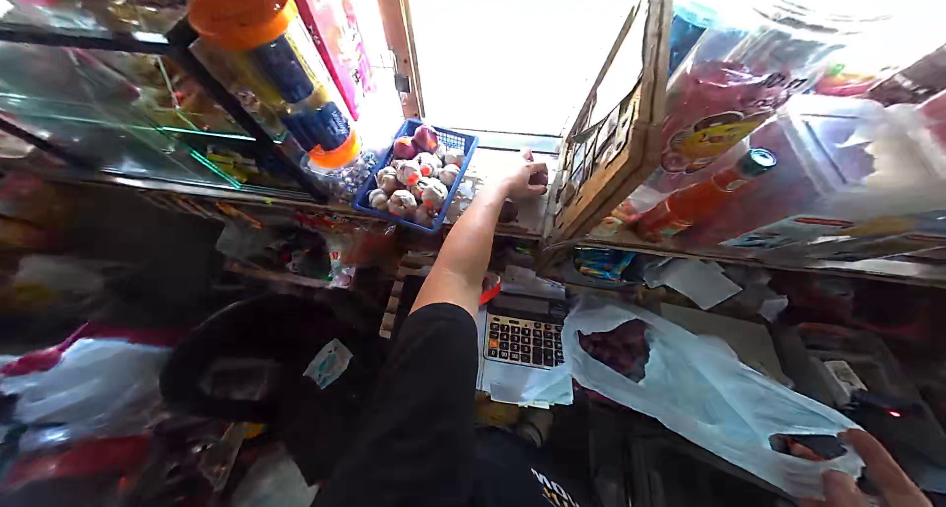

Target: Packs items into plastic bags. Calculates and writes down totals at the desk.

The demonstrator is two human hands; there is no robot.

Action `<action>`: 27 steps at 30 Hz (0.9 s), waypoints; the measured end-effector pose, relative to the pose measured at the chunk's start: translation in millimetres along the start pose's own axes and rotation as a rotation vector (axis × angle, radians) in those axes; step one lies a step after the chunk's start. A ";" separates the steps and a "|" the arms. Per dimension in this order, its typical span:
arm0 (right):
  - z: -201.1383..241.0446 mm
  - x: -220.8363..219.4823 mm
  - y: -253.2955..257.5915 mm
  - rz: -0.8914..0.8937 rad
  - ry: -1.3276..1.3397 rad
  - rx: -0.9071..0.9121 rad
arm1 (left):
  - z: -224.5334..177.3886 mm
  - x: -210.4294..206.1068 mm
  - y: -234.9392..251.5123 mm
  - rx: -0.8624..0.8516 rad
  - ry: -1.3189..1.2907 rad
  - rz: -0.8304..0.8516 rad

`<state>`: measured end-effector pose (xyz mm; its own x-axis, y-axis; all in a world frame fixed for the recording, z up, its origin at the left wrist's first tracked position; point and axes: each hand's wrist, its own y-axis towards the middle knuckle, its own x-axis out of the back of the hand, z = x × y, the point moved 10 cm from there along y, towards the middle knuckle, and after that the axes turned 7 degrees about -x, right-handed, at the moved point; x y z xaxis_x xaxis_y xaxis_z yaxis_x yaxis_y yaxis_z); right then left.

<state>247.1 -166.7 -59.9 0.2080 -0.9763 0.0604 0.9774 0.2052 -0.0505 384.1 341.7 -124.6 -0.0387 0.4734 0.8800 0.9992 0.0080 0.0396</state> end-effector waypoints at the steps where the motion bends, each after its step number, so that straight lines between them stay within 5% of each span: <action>1: -0.1 -1.5 -0.6 -0.016 0.007 -0.024 | 2.7 -1.2 -1.2 0.006 0.001 0.008; 12: -6.6 -10.6 18.3 0.022 0.071 -0.019 | 18.9 5.0 -17.2 0.036 -0.224 -0.075; 15: -5.5 -13.9 22.0 0.051 0.024 0.005 | 15.9 24.2 -25.7 0.019 -0.331 -0.247; 18: -3.3 -14.8 27.0 0.059 0.031 0.020 | 2.6 60.2 -63.7 0.032 -0.502 -0.592; 23: 4.0 -11.5 31.7 0.069 0.067 0.084 | -90.9 85.3 -214.6 -0.127 -0.454 -1.269; 25: 5.2 -10.4 33.3 0.088 0.065 0.080 | -157.1 62.1 -240.8 -0.253 -0.461 -1.202; 27: 4.5 -8.9 36.1 0.106 0.076 0.060 | -221.5 5.9 -223.8 -0.347 -0.575 -0.867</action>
<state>280.7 -150.3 -57.8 0.3095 -0.9507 -0.0177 0.9509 0.3094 0.0076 157.7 147.6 -23.5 -0.6254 0.7676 0.1402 0.5742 0.3312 0.7487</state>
